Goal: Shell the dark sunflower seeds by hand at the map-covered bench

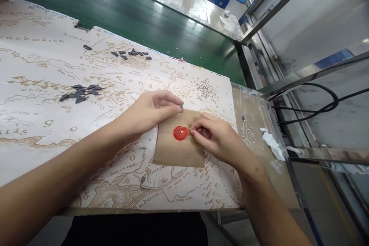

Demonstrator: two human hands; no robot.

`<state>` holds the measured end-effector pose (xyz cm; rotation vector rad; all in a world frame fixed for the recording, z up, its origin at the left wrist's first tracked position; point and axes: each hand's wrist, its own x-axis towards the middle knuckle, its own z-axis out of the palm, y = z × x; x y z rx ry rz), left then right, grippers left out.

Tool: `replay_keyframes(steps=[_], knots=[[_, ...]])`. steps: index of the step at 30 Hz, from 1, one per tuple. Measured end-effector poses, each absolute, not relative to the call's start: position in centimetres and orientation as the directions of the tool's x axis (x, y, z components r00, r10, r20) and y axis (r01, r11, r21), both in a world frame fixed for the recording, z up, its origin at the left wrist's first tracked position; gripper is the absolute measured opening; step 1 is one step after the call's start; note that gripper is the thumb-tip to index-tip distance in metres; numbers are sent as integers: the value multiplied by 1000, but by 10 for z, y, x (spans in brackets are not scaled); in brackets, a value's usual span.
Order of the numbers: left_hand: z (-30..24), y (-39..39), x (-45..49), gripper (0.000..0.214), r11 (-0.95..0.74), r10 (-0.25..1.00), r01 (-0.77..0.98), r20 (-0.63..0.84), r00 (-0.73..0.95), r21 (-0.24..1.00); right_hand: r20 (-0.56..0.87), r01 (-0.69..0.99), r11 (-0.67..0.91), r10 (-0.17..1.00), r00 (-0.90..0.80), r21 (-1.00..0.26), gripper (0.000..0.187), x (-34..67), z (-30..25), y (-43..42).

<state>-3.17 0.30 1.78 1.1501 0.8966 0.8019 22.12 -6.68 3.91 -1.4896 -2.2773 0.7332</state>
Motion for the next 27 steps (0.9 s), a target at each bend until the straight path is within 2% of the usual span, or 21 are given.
replay_keyframes(steps=[5, 9, 11, 13, 19, 27], knots=[[18, 1, -32, 23, 189, 885, -69, -140, 443, 979, 91, 655, 281, 947, -309, -701, 11, 220, 43, -65], [19, -1, -31, 20, 226, 844, -86, -150, 515, 970, 121, 353, 171, 980, -159, -920, 13, 210, 44, -59], [21, -2, -30, 18, 250, 821, -110, -150, 551, 962, 83, 203, 108, 988, -129, -973, 20, 204, 43, -56], [22, -3, -29, 18, 266, 817, -145, -143, 559, 953, 65, 140, 81, 992, -111, -987, 21, 199, 42, -53], [20, -3, -30, 22, 276, 825, -154, -152, 544, 949, 97, 166, 112, 991, -98, -980, 23, 193, 40, -51], [19, -3, -30, 18, 291, 817, -155, -161, 553, 944, 137, 202, 161, 982, -127, -966, 12, 194, 41, -52]])
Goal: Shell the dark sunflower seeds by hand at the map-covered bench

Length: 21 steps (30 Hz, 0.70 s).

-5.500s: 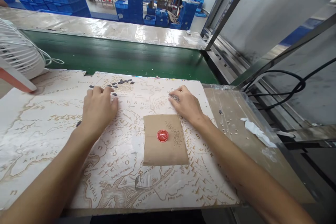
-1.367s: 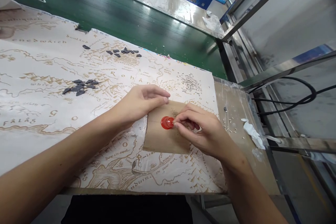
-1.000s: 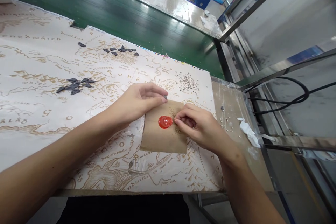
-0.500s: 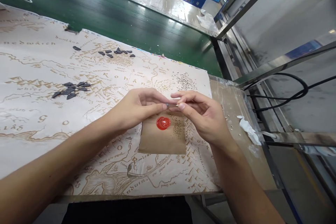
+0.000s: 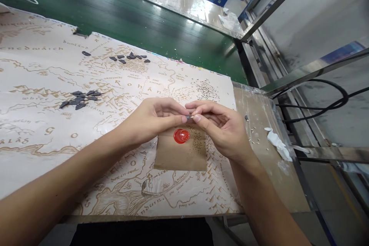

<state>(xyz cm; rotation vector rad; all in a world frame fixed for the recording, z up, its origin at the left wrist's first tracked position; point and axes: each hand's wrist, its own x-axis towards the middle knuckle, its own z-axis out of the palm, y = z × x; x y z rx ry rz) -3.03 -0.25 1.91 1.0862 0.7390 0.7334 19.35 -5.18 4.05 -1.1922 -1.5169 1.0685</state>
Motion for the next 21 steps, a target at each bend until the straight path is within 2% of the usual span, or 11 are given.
replay_keyframes(steps=[10, 16, 21], knots=[[18, -2, -30, 27, 273, 821, -133, -158, 549, 953, 156, 243, 186, 978, -134, -952, 12, 194, 37, -52], [19, -3, -31, 31, 266, 830, -129, -160, 534, 955, 229, 300, 261, 964, -136, -918, 5, 191, 38, -55], [21, -3, -31, 34, 271, 838, -125, -170, 518, 954, 244, 330, 269, 963, -114, -905, 6, 186, 37, -58]])
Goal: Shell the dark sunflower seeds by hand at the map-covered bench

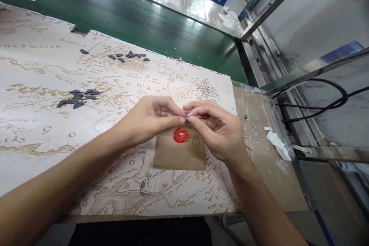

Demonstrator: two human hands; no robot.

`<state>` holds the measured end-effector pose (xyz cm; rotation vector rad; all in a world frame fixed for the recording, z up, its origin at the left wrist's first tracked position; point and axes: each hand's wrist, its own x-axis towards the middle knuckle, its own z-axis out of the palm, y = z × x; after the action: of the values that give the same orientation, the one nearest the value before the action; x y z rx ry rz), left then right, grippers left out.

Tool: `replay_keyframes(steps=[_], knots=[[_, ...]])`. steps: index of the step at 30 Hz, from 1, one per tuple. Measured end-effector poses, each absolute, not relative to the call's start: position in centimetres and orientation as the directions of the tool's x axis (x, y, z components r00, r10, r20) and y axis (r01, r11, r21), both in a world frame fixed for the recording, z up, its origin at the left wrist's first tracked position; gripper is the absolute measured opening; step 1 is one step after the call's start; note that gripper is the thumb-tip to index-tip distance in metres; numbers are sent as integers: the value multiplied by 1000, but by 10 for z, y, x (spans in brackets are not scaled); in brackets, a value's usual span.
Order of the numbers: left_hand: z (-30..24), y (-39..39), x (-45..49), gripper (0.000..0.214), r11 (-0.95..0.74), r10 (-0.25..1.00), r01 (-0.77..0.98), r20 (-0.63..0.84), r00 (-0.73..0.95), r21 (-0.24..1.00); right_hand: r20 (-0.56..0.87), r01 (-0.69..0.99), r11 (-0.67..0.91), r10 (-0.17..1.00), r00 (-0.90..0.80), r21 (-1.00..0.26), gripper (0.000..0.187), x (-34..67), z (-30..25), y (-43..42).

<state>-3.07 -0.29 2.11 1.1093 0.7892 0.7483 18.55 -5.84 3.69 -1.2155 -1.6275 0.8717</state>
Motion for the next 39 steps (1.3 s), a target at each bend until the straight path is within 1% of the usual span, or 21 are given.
replay_keyframes(steps=[7, 13, 19, 23, 26, 30, 39], knots=[[24, -6, -28, 36, 260, 860, -202, -131, 493, 944, 288, 319, 305, 952, -101, -897, 10, 183, 37, -58], [25, -7, -27, 36, 189, 871, -296, -21, 490, 937, 363, 294, 382, 924, -118, -876, 11, 184, 41, -58], [22, -6, -27, 34, 181, 867, -318, 1, 499, 931, 376, 277, 395, 919, -121, -876, 15, 183, 39, -58], [22, -6, -28, 37, 192, 870, -299, -22, 492, 935, 358, 229, 373, 928, -106, -899, 14, 184, 37, -55], [23, -5, -28, 36, 201, 868, -267, -45, 495, 942, 326, 137, 336, 941, -90, -932, 15, 186, 35, -54], [23, -4, -28, 34, 191, 863, -276, -27, 504, 942, 281, 24, 283, 957, -76, -959, 17, 188, 31, -52], [24, -5, -28, 37, 217, 857, -283, -43, 514, 934, 270, 9, 272, 959, -87, -962, 17, 186, 34, -51]])
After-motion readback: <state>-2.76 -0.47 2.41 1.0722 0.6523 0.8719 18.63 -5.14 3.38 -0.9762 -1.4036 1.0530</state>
